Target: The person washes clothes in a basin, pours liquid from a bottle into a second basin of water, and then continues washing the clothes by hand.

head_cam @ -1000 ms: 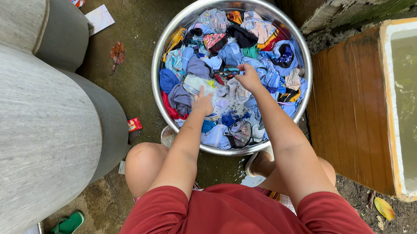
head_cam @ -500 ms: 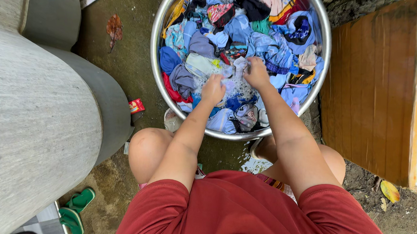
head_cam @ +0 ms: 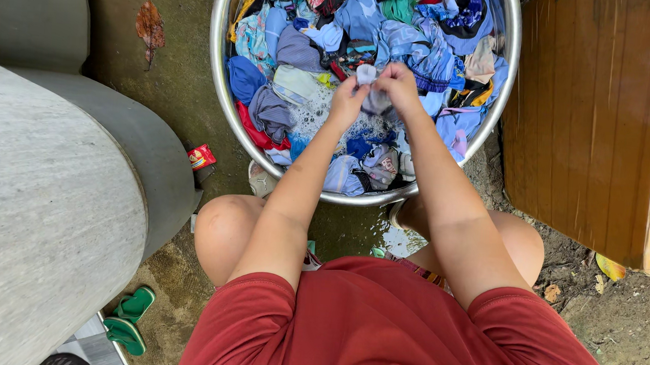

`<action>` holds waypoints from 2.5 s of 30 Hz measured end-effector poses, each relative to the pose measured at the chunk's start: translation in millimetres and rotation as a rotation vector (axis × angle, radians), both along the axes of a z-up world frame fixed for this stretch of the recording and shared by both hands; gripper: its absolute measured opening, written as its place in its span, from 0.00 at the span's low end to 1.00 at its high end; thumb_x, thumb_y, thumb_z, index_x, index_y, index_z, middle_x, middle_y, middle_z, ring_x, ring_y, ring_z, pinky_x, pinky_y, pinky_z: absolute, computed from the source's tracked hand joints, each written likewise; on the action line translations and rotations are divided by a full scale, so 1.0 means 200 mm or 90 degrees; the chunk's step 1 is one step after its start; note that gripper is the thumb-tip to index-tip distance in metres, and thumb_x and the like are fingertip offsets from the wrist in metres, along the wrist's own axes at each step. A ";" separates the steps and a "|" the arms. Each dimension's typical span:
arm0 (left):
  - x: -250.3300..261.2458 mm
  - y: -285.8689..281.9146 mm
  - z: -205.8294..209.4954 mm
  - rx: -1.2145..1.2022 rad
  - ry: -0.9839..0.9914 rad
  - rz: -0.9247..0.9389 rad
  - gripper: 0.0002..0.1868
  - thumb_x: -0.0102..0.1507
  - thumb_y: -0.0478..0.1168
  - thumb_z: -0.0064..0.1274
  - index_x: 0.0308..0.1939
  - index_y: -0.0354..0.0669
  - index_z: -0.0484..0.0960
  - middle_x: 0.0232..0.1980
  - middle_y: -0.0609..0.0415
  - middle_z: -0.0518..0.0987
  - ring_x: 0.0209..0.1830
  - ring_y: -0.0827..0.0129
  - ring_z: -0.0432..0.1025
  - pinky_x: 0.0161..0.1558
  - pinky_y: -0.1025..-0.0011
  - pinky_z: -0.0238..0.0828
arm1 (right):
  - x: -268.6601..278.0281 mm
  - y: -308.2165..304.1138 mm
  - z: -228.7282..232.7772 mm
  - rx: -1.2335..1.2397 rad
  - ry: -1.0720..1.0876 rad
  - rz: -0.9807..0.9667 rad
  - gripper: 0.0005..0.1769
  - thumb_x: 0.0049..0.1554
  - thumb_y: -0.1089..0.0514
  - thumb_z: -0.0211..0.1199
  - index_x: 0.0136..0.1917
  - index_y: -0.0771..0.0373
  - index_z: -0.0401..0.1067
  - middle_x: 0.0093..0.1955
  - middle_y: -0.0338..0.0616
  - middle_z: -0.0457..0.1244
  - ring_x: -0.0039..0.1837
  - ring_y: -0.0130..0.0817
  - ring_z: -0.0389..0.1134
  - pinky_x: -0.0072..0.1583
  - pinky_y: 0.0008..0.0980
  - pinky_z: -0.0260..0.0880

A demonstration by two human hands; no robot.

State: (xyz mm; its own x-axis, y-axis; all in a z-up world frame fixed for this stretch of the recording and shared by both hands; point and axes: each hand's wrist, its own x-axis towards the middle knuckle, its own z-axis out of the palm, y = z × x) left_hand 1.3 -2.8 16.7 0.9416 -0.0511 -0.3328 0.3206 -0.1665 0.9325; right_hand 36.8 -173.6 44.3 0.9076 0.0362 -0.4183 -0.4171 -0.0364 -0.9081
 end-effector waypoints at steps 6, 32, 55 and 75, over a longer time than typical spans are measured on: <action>0.31 0.09 0.76 -0.148 -0.309 -0.154 0.16 0.67 0.40 0.53 0.54 0.32 0.77 0.49 0.48 0.81 0.49 0.65 0.75 0.52 0.66 0.71 | 0.20 -0.09 0.58 0.339 -0.037 0.126 0.08 0.47 0.69 0.65 0.40 0.62 0.69 0.45 0.36 0.66 0.49 0.29 0.67 0.55 0.28 0.67; -0.19 0.15 -0.04 0.558 0.195 -0.583 0.53 0.53 0.66 0.63 0.79 0.60 0.57 0.72 0.38 0.67 0.71 0.43 0.64 0.69 0.50 0.62 | -0.42 0.05 -0.17 -0.785 0.077 0.707 0.45 0.56 0.45 0.57 0.81 0.53 0.45 0.80 0.52 0.48 0.80 0.51 0.47 0.76 0.62 0.27; 0.55 0.46 1.23 0.326 -0.437 -0.577 0.17 0.53 0.47 0.67 0.38 0.40 0.83 0.41 0.41 0.77 0.42 0.44 0.74 0.44 0.51 0.71 | 0.16 -0.20 0.54 -0.002 -0.115 0.254 0.12 0.50 0.67 0.70 0.49 0.62 0.77 0.45 0.31 0.69 0.47 0.20 0.68 0.51 0.23 0.70; 0.49 0.26 0.79 0.157 -0.228 -0.671 0.22 0.59 0.62 0.61 0.40 0.48 0.83 0.37 0.50 0.82 0.40 0.53 0.77 0.49 0.57 0.70 | 0.16 -0.06 0.71 -0.266 -0.158 0.540 0.37 0.40 0.52 0.77 0.62 0.60 0.73 0.54 0.47 0.68 0.52 0.46 0.71 0.54 0.37 0.70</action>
State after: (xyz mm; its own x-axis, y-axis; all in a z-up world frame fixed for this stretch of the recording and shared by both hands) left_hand 98.8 50.0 175.3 0.5118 -0.8434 -0.1635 -0.3659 -0.3862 0.8468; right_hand 67.9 -185.0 187.1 0.7121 0.6105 -0.3467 0.0973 -0.5749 -0.8124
